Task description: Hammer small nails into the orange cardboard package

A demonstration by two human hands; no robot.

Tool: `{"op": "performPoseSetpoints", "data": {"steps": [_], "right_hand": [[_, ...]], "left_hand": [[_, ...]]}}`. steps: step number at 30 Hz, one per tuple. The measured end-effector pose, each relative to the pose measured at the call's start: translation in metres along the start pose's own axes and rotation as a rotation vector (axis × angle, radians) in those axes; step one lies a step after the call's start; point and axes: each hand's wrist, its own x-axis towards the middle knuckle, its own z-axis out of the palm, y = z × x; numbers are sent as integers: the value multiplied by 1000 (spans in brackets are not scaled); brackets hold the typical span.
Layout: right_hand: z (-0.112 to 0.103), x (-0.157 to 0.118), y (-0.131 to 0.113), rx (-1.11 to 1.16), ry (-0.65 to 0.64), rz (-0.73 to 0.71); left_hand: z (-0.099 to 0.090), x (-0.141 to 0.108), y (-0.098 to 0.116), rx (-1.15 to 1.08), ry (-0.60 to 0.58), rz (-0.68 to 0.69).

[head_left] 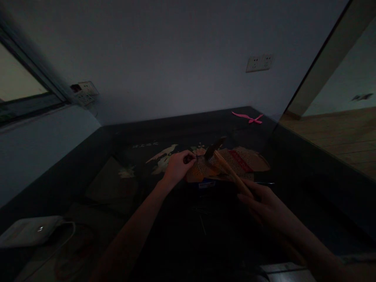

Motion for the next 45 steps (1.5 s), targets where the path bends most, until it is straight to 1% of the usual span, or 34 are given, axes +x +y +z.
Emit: {"op": "performPoseSetpoints", "data": {"steps": [8, 13, 17, 21, 25, 29, 33, 37, 41, 45], "right_hand": [[-1, -1, -1, 2, -16, -14], [0, -2, 1, 26, -36, 23], [0, -1, 1, 7, -15, -10], [0, 1, 2, 7, -25, -22], [1, 0, 2, 14, -12, -14], [2, -1, 0, 40, -27, 30], [2, -2, -1, 57, -29, 15], [2, -2, -1, 43, -48, 51], [2, -2, -1, 16, -4, 16], [1, -2, -2, 6, -11, -9]], "left_hand": [[2, -1, -3, -9, 18, 26], [2, -1, -3, -30, 41, 37], [1, -1, -1, -24, 56, 38], [3, -1, -3, -27, 48, 24], [4, 0, -5, -25, 37, 23], [4, 0, -6, -28, 24, 13], [5, 1, -5, -21, 33, 5], [4, 0, -2, -8, 44, 13], [4, 0, 0, -9, 58, 10], [7, 2, 0, -32, 79, -7]]}}
